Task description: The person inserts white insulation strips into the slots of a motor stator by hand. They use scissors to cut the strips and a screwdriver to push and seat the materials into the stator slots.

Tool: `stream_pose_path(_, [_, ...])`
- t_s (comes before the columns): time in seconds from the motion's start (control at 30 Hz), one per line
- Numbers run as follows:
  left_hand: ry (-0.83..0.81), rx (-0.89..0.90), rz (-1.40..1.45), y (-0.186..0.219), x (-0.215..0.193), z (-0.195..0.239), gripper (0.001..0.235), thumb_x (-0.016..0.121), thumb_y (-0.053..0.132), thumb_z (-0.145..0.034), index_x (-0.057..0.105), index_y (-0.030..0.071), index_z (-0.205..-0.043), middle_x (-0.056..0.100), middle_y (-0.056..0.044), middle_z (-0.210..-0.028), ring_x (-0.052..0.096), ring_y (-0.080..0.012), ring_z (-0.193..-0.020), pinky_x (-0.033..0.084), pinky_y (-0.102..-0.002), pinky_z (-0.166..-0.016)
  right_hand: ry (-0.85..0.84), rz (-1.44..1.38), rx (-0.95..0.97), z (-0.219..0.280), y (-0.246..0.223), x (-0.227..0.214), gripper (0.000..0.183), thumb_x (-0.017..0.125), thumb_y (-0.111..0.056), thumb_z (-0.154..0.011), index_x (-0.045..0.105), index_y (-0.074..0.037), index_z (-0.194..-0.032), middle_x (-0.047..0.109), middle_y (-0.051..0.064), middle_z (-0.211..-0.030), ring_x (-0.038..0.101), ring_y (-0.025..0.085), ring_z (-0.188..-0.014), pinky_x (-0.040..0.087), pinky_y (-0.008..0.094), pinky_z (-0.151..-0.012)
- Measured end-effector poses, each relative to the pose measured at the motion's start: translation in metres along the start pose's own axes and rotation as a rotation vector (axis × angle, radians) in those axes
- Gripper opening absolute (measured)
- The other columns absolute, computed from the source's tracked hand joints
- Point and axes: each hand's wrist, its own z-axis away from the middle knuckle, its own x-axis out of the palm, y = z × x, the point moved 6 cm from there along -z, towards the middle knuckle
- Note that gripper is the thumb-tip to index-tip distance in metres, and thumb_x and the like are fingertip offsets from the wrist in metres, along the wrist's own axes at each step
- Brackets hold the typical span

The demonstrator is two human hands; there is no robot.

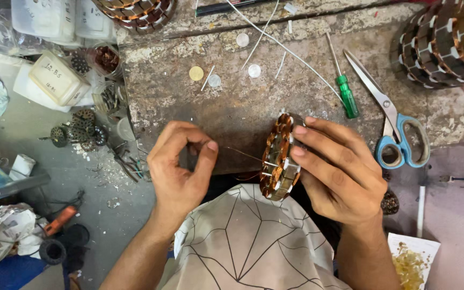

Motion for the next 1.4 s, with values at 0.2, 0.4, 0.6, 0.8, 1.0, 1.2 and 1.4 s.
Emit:
stream_pose_path(0.2, [-0.124,-0.152,0.213,-0.014,-0.011,-0.012,0.026,0.071,0.009,-0.091,0.064,0.003,-0.116,0.072,-0.012,-0.107,0.067,-0.0208,-0.097,0.054,-0.032,-0.086,0.089,0.065,0.079,0.023,0.009,-0.018,0.036,0.079,0.01,-0.069,0.068,0.0,-0.102,0.069,0.019,-0.11,0.07,0.04,-0.104,0.059,0.045,-0.093])
stream_pose_path(0.4, [-0.326,0.266,0.145,0.032,0.003,-0.002,0.035,0.075,0.005,-0.084,0.065,0.003,-0.118,0.066,-0.017,-0.125,0.063,-0.0306,-0.115,0.05,-0.042,-0.099,0.127,-0.003,0.166,0.033,0.023,-0.017,0.039,0.067,0.017,-0.079,0.065,0.002,-0.115,0.068,0.024,-0.125,0.07,0.038,-0.118,0.057,0.043,-0.103])
stream_pose_path(0.6, [-0.258,0.404,0.204,0.069,0.009,-0.002,0.03,0.075,0.019,-0.091,0.067,0.004,-0.115,0.068,-0.011,-0.107,0.064,-0.0233,-0.097,0.051,-0.035,-0.086,0.037,-0.019,0.146,0.009,0.016,-0.005,0.04,0.071,0.016,-0.081,0.067,0.001,-0.119,0.068,0.021,-0.129,0.069,0.034,-0.12,0.054,0.039,-0.107])
stream_pose_path(0.8, [-0.426,0.451,0.056,0.082,0.016,-0.01,0.03,0.085,0.028,-0.082,0.077,0.007,-0.102,0.065,-0.006,-0.085,0.059,-0.0251,-0.08,0.048,-0.038,-0.073,-0.061,-0.004,0.143,-0.011,0.01,0.003,0.041,0.074,0.014,-0.083,0.068,0.002,-0.121,0.068,0.019,-0.13,0.068,0.034,-0.123,0.053,0.039,-0.108])
stream_pose_path(1.0, [-0.327,0.292,0.247,0.062,0.011,-0.012,0.013,0.077,0.001,-0.087,0.074,0.004,-0.099,0.074,-0.008,-0.093,0.071,-0.0208,-0.082,0.055,-0.031,-0.072,-0.045,-0.114,0.183,-0.012,0.019,0.003,0.044,0.069,0.016,-0.081,0.066,0.003,-0.123,0.067,0.021,-0.131,0.067,0.033,-0.123,0.052,0.039,-0.109])
stream_pose_path(1.2, [-0.306,0.241,0.287,0.05,0.012,-0.012,0.011,0.073,-0.003,-0.092,0.074,0.001,-0.103,0.076,-0.008,-0.092,0.073,-0.0212,-0.083,0.057,-0.031,-0.075,-0.082,-0.187,0.217,-0.011,0.022,0.006,0.046,0.065,0.017,-0.079,0.066,0.004,-0.123,0.066,0.022,-0.133,0.066,0.034,-0.126,0.051,0.039,-0.112])
stream_pose_path(1.4, [-0.323,0.273,0.318,0.06,0.017,-0.012,0.01,0.072,-0.002,-0.093,0.074,0.001,-0.102,0.076,-0.008,-0.094,0.072,-0.0222,-0.084,0.057,-0.032,-0.077,0.001,-0.207,0.272,-0.005,0.022,0.006,0.037,0.067,0.014,-0.089,0.065,0.005,-0.126,0.065,0.024,-0.136,0.067,0.03,-0.125,0.053,0.035,-0.109])
